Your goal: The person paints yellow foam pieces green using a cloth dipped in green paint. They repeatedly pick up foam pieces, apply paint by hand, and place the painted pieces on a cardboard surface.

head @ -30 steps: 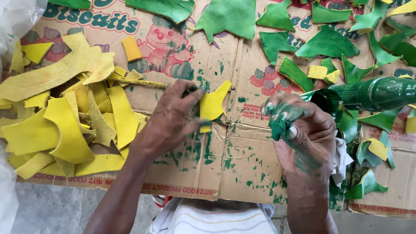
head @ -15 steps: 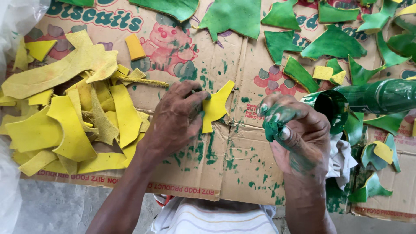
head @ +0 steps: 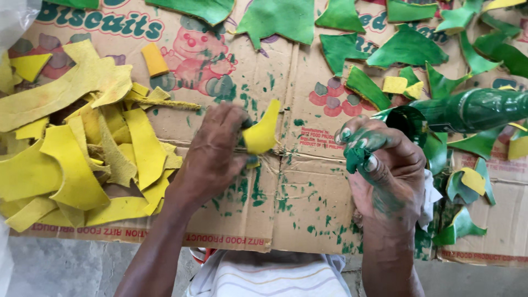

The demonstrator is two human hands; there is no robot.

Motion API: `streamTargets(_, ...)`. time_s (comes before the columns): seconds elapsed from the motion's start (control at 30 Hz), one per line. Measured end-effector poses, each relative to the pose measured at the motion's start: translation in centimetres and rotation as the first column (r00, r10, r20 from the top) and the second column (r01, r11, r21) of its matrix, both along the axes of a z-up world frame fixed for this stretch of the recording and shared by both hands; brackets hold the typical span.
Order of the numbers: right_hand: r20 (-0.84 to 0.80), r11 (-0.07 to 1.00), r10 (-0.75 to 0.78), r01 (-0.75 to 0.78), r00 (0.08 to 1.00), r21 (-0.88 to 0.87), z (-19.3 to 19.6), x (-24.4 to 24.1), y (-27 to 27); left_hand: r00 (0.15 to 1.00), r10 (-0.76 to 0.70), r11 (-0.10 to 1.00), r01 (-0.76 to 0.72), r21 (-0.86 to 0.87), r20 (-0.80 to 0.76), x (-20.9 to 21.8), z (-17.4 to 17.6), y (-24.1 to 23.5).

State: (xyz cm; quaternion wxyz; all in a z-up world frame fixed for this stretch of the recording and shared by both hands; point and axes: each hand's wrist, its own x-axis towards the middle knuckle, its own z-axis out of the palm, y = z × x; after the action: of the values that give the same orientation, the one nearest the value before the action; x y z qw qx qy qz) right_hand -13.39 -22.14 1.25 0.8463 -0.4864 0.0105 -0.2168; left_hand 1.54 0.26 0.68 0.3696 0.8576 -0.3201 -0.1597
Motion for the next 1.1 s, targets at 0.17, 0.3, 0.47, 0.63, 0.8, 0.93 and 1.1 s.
streamTargets(0.17,-0.025,0.997,-0.071,0.070,0.997,-0.034,0.4,-1.9,0.0,0.816,0.124,0.977,-0.199,-0.073,-0.565,-1.8,1.5,-2.2)
streamTargets(0.3,-0.177,0.921,-0.261,0.189,0.949,-0.342,0.7,-3.7,0.2,0.994,0.071,0.974,-0.088,-0.208,-0.088,-3.6,0.8,-3.6)
streamTargets(0.47,-0.373,0.712,-0.505,0.132,0.778,-0.690,0.1,-4.0,0.7,0.993,0.061,0.979,-0.040,-0.198,0.099,-3.7,-1.6,-2.9)
streamTargets(0.63,-0.316,0.573,-0.507,0.040,0.802,-0.818,-0.2,-3.3,1.6,0.990,0.037,0.981,-0.010,-0.196,0.135,-4.8,-2.2,-3.5)
streamTargets(0.8,-0.298,0.419,-0.513,-0.068,0.805,-0.905,-0.3,-2.3,2.6,0.988,0.018,0.986,0.008,-0.165,0.156,-4.5,-2.0,-4.2)
streamTargets(0.93,-0.243,0.290,-0.515,-0.099,0.822,-0.952,-0.5,-1.9,3.1,0.993,0.030,0.984,-0.009,-0.177,0.117,-3.9,-2.3,-4.3)
streamTargets(1.1,-0.264,0.267,-0.514,-0.140,0.816,-0.953,-1.8,0.0,3.0,0.996,0.043,0.985,-0.030,-0.168,0.078,-3.6,-2.3,-4.4)
